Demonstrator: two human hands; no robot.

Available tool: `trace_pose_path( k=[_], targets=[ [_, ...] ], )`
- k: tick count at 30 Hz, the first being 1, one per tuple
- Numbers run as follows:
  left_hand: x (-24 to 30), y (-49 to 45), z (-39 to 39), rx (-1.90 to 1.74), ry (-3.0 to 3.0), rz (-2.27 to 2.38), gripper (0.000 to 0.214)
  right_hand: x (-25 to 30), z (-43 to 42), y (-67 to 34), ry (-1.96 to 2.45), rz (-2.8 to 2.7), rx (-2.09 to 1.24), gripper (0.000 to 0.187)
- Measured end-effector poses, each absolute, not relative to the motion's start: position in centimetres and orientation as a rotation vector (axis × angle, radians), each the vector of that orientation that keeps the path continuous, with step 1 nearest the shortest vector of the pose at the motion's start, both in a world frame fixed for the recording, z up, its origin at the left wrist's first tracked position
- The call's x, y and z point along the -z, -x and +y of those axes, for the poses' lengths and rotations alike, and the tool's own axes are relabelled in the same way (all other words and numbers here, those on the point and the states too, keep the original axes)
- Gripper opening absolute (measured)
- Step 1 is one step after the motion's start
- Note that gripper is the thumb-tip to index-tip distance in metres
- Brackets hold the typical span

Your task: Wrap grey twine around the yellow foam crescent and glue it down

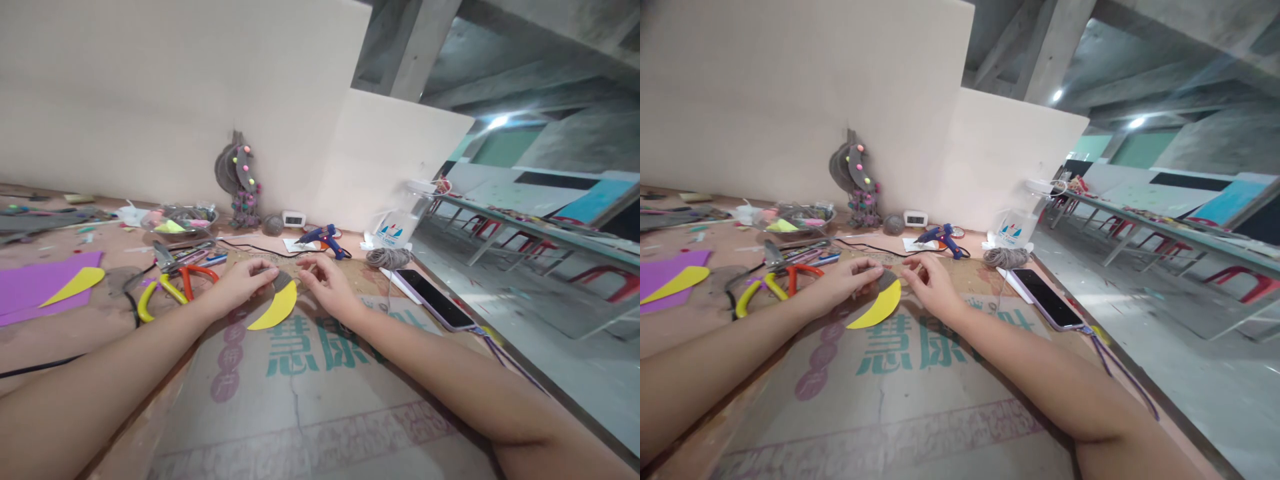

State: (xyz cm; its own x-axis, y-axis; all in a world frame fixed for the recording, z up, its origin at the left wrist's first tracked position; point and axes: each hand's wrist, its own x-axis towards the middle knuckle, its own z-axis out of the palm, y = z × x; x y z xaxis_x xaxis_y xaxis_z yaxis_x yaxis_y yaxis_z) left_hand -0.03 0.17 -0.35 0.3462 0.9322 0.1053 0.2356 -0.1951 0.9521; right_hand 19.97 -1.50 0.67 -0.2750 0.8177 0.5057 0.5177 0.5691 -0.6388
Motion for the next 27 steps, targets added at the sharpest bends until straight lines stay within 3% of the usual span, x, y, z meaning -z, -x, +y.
trace_pose_path(
  k=[5,27],
  targets=[
    [0.52,-0.05,0.29,-0.934,-1.652,1.057,0.031,-0.44,-1.12,-19.89,1.063,-2.038,-0.444,0.011],
    [0.47,-0.06,0.38,-0.974,-1.621,1.046,0.034,-0.36,-1.45,-20.01,1.041,-2.107,-0.295,0.012]
  ],
)
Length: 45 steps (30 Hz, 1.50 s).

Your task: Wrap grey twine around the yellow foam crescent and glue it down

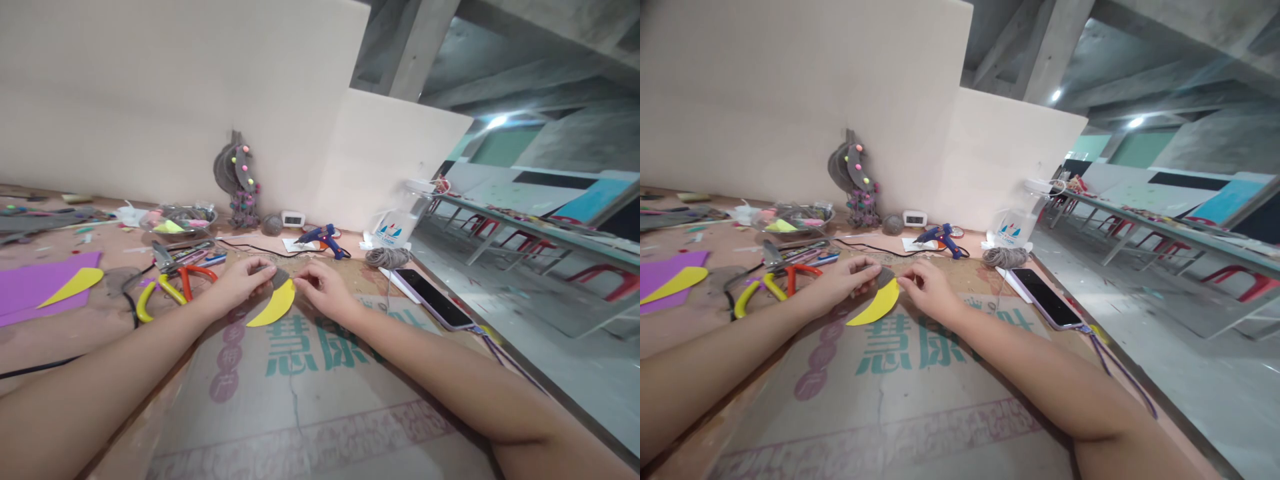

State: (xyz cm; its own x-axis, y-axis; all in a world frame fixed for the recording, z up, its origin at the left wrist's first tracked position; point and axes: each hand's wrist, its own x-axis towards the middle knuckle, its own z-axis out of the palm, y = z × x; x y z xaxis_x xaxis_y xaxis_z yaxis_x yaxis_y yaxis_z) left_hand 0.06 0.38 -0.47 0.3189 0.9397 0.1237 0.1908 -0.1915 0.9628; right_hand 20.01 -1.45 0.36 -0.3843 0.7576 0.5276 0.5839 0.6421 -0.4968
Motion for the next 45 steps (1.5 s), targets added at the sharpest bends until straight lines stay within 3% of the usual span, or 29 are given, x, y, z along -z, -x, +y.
trace_pose_path(
  k=[17,25,30,33,45],
  targets=[
    [0.8,0.0,0.5,-0.981,-1.612,1.050,0.032,-0.8,-1.4,-20.2,1.049,-2.177,-0.224,0.018],
    [0.6,-0.1,0.3,-0.991,-1.620,1.061,0.030,-1.7,3.8,-26.1,1.305,-1.924,-0.045,0.014],
    [0.8,0.0,0.5,-0.988,-1.637,1.064,0.030,0.5,6.5,-29.0,1.369,-1.936,-0.055,0.048],
    [0.8,0.0,0.4,-0.980,-1.644,1.076,0.029,1.2,7.0,-29.0,1.360,-1.996,-0.099,0.056],
    [0.9,0.1,0.5,-0.964,-1.652,1.065,0.031,0.4,6.1,-28.0,1.413,-1.819,-0.138,0.034]
  ],
)
